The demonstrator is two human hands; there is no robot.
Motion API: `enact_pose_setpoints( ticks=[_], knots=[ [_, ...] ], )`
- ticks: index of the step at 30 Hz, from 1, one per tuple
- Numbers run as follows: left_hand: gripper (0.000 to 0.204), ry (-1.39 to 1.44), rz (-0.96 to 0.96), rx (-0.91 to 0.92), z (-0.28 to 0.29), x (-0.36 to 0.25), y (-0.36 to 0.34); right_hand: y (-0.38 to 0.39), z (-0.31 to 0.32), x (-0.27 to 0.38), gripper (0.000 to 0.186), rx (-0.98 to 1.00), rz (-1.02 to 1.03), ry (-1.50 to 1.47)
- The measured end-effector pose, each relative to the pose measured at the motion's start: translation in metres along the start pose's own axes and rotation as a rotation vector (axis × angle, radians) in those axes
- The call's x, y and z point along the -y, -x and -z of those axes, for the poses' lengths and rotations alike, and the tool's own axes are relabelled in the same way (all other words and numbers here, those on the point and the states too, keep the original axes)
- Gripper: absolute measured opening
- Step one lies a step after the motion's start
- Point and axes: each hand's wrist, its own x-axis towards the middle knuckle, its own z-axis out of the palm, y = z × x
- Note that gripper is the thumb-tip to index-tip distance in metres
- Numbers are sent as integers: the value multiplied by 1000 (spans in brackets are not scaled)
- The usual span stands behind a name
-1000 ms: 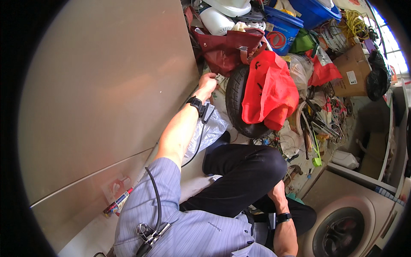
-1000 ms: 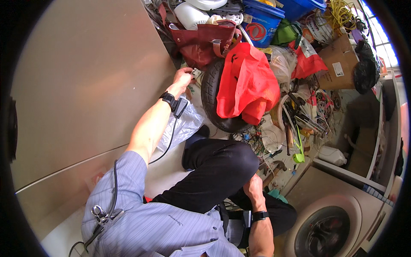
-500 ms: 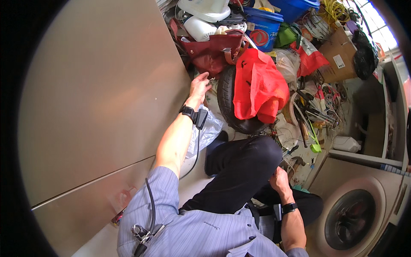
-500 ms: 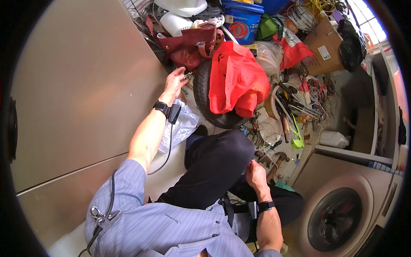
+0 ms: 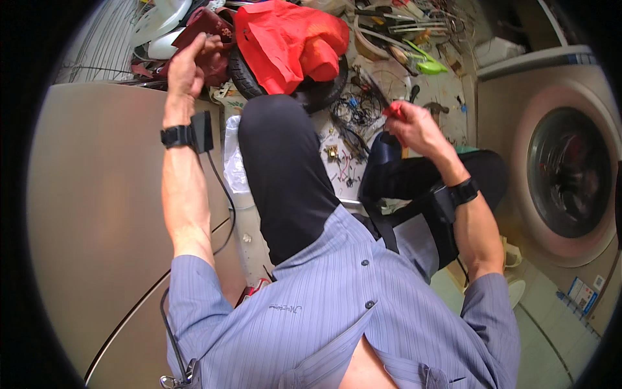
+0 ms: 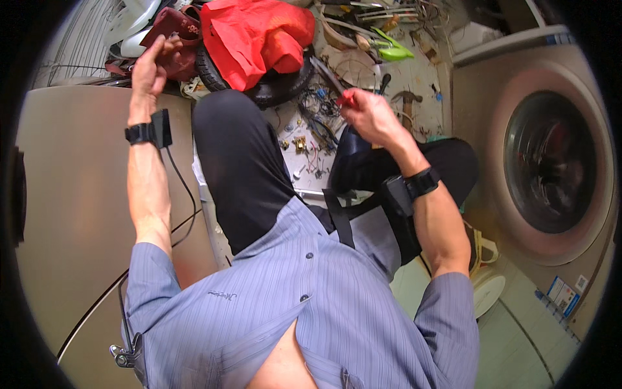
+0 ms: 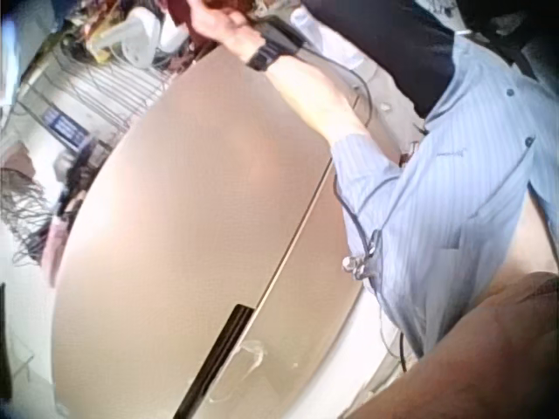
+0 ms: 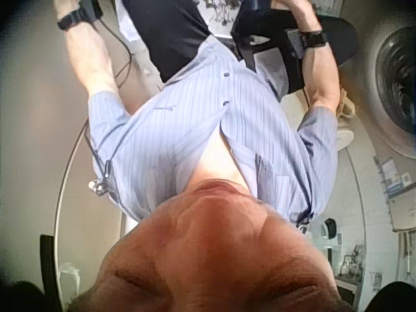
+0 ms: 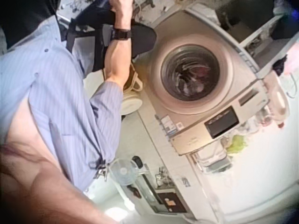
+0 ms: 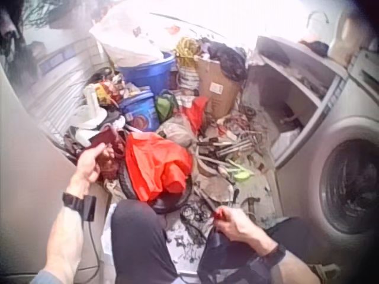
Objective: The person uses pliers and a hammer to manipulate a small circuit board and its plastic housing while sitting on the floor.
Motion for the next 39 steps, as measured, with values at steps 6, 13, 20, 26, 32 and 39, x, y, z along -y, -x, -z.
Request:
enact_pose_setpoints(
  ticks=[6, 13, 20, 26, 32, 39],
  knots=[
    [25, -535, -92, 282, -141, -77, 44, 5, 53, 37, 22, -13, 224, 154],
    [28, -1024, 7, 568, -167, 116, 0, -8, 41, 0, 18, -120, 235, 99],
    [14, -1030, 795, 305, -104, 339, 115, -4, 42, 13, 15, -202, 381, 164],
    [15, -802, 1299, 267, -105, 387, 170, 1, 42, 6, 15, -188, 410, 194],
    [21, -1387, 1108, 518, -102, 413, 209, 2, 40, 7, 15, -178, 373, 224],
    [24, -1372, 1143, 233, -93, 435, 255, 3, 37, 10, 13, -162, 387, 241]
  ],
)
